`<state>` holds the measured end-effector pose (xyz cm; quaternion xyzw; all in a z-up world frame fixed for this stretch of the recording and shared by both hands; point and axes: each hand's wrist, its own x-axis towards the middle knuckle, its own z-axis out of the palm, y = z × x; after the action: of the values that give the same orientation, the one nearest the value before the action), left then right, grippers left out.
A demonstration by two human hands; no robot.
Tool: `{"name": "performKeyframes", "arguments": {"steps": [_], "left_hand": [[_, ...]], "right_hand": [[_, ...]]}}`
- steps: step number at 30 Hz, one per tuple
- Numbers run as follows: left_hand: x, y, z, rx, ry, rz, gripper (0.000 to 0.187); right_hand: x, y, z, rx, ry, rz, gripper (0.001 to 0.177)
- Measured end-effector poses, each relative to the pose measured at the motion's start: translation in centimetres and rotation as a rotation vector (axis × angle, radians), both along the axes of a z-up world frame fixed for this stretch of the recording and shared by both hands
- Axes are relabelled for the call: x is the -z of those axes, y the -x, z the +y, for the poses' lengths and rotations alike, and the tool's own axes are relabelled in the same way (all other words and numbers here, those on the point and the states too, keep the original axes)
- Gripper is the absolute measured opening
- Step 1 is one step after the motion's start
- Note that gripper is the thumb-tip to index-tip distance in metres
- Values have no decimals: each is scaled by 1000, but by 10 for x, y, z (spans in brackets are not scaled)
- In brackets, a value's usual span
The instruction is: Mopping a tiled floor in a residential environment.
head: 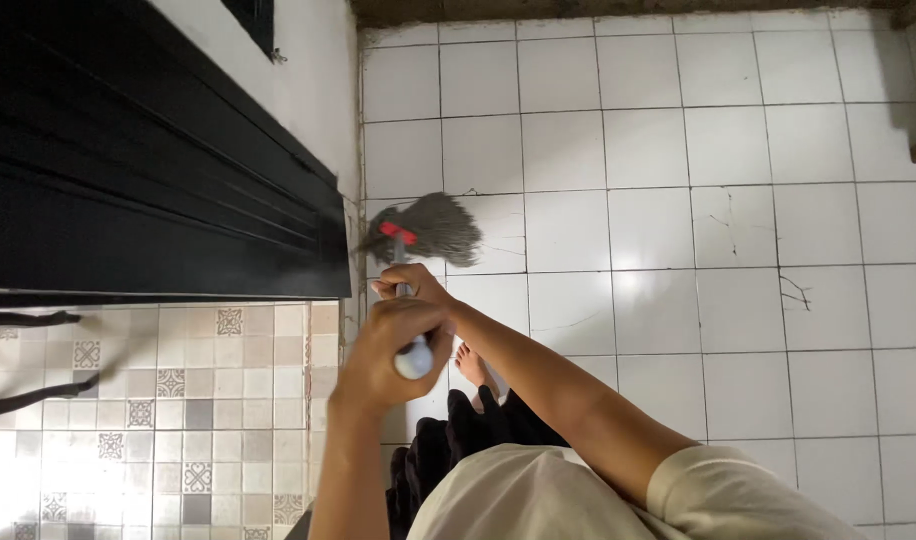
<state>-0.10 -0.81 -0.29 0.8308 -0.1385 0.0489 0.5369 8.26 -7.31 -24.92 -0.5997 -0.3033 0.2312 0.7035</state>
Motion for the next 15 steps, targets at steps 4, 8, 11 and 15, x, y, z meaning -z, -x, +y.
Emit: {"name": "performKeyframes", "arguments": {"steps": [4, 8, 11, 15], "left_hand": [[19, -4, -23, 104, -40, 43, 8], [0, -6, -35, 161, -15, -16, 6], [-6, -6, -48, 189, 46, 6, 11], [0, -15, -84, 227, 98, 4, 14]], "right_hand": [[0, -3, -17, -149, 38, 144, 46], [-21, -4, -47, 30, 131, -151, 29], [-35, -4, -89, -10, 90, -279, 35], [-41, -1, -155, 124, 193, -184, 24]]}}
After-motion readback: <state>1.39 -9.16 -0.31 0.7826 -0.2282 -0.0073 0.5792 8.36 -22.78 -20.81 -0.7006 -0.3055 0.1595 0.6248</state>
